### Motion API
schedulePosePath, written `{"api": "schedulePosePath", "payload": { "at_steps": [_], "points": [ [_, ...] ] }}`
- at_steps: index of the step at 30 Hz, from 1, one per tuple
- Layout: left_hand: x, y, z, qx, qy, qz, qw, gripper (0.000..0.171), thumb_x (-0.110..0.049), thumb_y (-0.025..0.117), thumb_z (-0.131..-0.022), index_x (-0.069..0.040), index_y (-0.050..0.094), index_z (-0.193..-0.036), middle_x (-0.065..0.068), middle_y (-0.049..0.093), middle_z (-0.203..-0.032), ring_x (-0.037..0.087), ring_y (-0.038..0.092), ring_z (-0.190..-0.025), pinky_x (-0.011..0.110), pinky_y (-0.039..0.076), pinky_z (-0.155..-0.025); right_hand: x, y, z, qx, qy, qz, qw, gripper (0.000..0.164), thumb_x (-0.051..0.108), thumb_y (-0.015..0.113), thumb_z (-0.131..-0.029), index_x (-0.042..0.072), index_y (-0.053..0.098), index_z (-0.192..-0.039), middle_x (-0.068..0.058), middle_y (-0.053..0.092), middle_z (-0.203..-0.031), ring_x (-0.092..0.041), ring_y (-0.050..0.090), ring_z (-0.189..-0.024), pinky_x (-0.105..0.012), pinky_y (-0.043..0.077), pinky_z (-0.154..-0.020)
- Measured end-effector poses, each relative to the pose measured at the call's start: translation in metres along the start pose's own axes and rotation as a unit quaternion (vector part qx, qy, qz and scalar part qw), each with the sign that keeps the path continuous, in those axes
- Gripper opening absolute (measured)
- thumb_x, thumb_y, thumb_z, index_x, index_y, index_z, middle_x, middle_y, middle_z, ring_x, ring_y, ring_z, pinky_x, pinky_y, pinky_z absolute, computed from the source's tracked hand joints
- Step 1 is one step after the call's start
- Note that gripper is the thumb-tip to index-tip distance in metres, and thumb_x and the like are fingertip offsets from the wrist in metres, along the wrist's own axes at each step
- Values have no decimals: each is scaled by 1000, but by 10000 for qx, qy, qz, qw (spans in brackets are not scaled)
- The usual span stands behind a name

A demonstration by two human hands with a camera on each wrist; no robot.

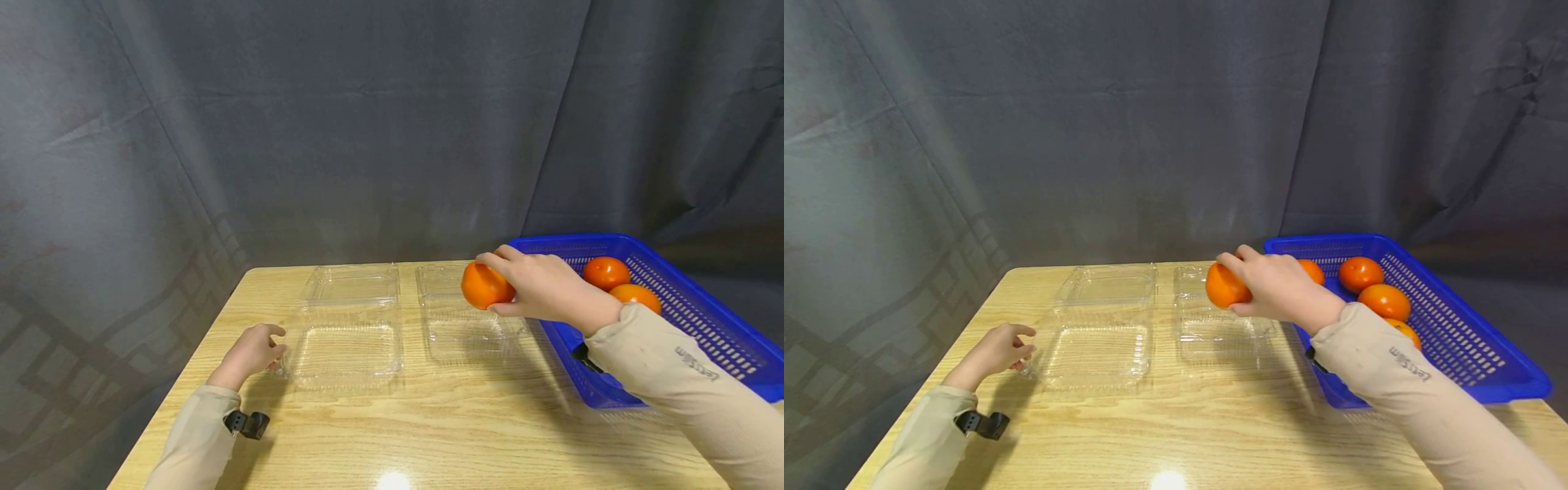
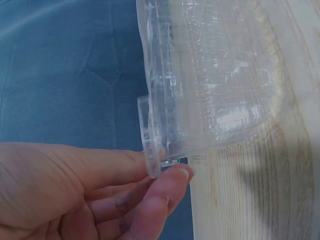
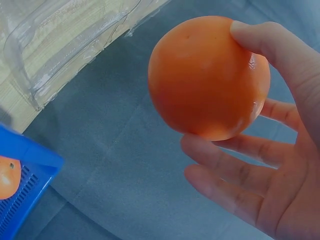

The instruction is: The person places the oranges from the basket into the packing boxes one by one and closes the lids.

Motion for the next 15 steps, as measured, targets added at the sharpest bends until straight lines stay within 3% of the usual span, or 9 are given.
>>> {"api": "schedulePosePath", "payload": {
  "at_steps": [15],
  "points": [
    [1, 0, -1, 17, -9, -12, 10000, 41, -5, 55, -88, 14, 46, -123, 10, 64, -72, 14, 57, -52, 27, 44, -51, 4, 4, -5, 214, 90, -92, 9997, 62, 38, 77, -65, 17, 52, -117, -4, 55, -98, -12, 49, -51, -24, 39, -43]
  ]
}}
Point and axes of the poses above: each hand's wrist, its own z-axis away from the middle knuckle, its own y-axis out of the palm, x = y × z, the point moved 1 cm from there along -z, towards the middle knuckle
